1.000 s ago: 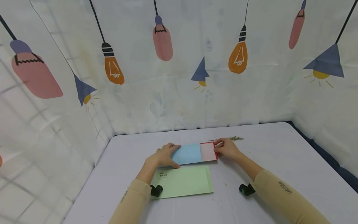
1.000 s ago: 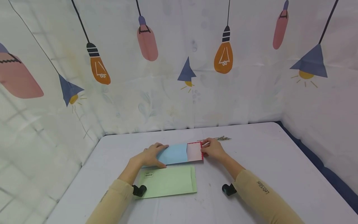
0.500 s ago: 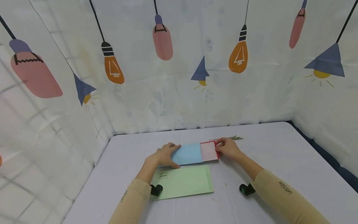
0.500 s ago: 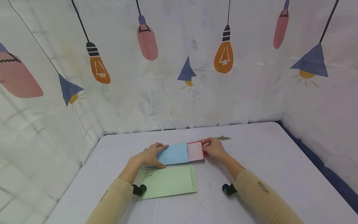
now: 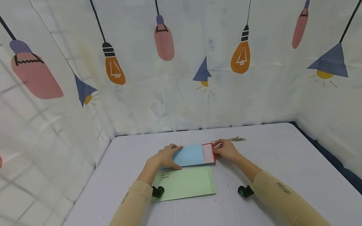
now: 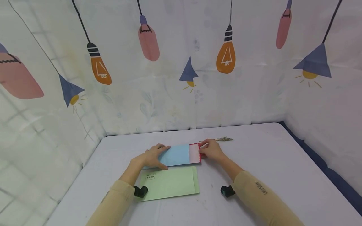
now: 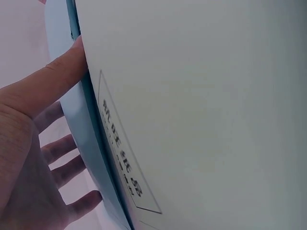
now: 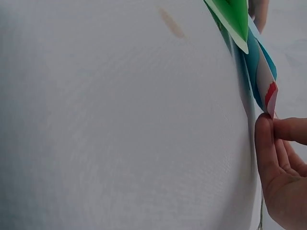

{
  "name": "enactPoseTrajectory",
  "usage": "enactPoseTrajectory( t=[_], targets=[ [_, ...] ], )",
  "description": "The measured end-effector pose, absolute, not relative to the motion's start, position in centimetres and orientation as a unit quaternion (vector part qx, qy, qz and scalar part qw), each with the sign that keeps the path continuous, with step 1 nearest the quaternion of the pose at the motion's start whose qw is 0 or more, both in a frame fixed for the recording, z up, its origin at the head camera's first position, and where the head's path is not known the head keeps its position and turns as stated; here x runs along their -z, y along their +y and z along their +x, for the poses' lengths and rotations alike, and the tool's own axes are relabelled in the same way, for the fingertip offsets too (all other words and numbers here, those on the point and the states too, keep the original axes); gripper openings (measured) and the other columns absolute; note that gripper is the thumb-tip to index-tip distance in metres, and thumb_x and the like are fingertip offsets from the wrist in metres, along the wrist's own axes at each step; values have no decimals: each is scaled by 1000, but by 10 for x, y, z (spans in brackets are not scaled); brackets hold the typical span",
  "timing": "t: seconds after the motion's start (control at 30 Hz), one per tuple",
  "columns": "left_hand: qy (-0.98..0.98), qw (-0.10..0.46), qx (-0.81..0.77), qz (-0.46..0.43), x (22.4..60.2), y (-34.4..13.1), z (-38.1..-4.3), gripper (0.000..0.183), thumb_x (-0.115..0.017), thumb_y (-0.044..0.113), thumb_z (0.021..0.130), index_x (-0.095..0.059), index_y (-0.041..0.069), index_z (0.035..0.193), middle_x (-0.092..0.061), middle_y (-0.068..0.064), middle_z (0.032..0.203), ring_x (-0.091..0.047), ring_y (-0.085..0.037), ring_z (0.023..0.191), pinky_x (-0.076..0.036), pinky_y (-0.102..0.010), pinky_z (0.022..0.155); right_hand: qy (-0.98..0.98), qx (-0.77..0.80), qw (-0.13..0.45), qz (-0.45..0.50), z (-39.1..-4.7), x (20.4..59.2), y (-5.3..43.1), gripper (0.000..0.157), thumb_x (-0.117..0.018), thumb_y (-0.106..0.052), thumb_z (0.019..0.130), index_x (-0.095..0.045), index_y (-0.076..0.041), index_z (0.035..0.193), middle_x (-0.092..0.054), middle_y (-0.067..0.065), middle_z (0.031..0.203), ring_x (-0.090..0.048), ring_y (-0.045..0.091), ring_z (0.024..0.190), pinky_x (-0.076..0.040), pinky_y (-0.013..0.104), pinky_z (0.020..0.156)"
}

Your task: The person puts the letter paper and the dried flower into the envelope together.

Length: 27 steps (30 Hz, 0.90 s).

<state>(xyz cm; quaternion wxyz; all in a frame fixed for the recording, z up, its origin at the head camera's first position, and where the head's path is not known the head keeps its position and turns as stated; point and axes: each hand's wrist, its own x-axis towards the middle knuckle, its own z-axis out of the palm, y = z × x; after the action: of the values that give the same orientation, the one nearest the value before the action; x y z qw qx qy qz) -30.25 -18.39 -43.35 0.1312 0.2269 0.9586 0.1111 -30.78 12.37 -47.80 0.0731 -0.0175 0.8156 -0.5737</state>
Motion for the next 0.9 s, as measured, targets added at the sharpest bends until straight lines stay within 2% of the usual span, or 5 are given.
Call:
enactPoseTrajectory(
  t=[0.53, 0.9],
  targets=[
    [958, 130, -109, 230, 436, -186, -303, 98, -81, 53, 70, -34, 23, 151, -33, -8, 146, -33, -30, 133, -28, -61, 99, 792, 602, 85, -44, -307, 477, 103, 23, -70, 0, 84, -62, 5, 105, -69, 12, 83, -68, 26, 63, -56, 34, 63],
    [959, 123, -112, 230, 438, -186, -305, 99, -81, 54, 69, -35, 23, 150, -34, -6, 145, -34, -29, 132, -29, -59, 99, 804, 590, 73, -30, -309, 479, 92, 20, -73, -3, 83, -65, 1, 101, -70, 9, 81, -68, 22, 62, -56, 32, 61]
  ],
)
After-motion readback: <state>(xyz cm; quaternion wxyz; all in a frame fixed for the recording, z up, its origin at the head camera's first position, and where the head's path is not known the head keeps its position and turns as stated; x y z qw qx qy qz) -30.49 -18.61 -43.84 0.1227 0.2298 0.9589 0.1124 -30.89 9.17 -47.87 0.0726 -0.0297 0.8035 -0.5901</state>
